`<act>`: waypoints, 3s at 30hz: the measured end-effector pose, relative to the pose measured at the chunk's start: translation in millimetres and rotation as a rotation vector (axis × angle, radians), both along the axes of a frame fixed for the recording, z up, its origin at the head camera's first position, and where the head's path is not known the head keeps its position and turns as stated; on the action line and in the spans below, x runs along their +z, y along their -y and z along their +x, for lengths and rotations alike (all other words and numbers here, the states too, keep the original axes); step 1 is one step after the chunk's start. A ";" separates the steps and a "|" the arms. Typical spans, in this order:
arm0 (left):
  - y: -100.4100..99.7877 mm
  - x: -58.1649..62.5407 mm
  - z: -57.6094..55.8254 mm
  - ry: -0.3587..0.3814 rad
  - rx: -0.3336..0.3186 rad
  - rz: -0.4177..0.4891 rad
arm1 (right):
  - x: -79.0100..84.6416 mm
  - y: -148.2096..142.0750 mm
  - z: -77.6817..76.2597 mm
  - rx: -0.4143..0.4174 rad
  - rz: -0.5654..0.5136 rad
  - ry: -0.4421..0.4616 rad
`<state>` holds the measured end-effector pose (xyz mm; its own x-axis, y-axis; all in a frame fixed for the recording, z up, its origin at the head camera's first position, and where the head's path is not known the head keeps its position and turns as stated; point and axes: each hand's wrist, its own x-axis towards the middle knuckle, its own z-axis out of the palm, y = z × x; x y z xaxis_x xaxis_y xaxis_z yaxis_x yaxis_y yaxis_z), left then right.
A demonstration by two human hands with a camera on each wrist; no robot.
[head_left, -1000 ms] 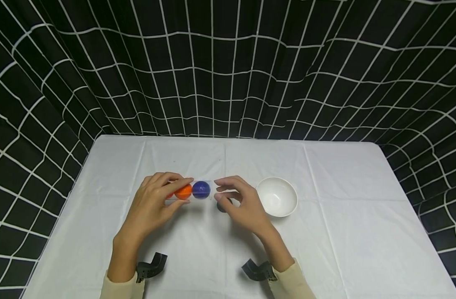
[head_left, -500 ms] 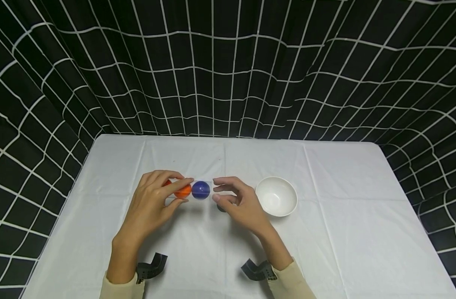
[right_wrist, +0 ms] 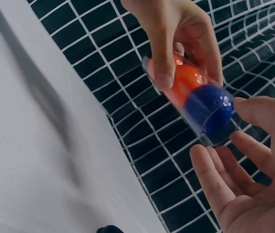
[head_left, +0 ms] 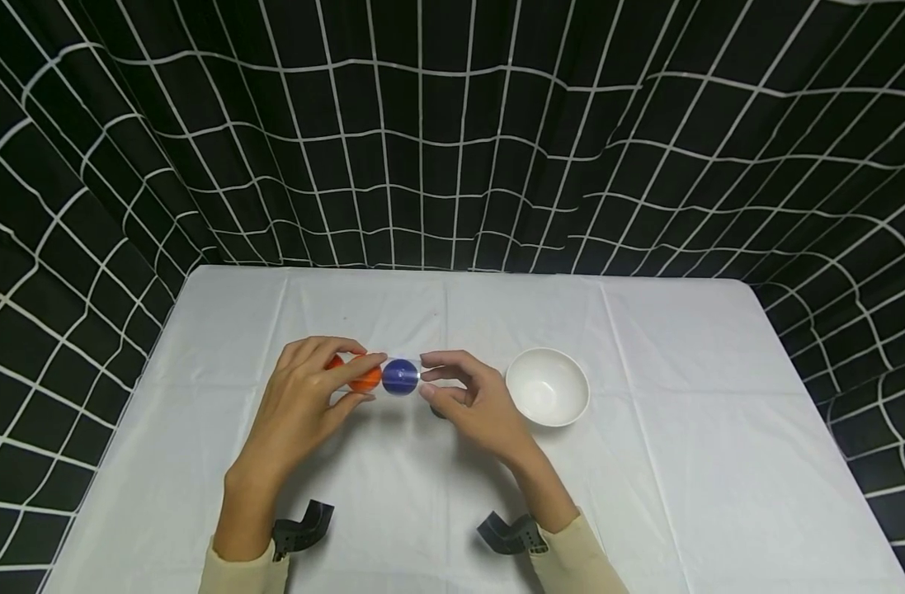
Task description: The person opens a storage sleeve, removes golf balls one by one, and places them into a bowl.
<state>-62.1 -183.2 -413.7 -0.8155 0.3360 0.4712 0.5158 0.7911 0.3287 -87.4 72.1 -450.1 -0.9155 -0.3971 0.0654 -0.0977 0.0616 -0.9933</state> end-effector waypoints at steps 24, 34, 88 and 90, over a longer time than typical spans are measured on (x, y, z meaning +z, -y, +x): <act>-2.7 5.2 2.4 -0.033 0.013 -0.067 | -2.8 1.3 -0.3 0.014 -0.016 0.043; -4.4 6.0 4.1 -0.067 0.029 -0.094 | -10.1 2.6 -4.1 0.017 0.004 0.046; 6.1 -0.9 0.7 0.119 0.009 0.131 | 22.8 -54.2 -1.6 -0.194 0.000 -0.065; 6.1 0.4 1.0 0.119 0.007 0.136 | 22.6 -62.5 -1.7 -0.202 0.011 -0.072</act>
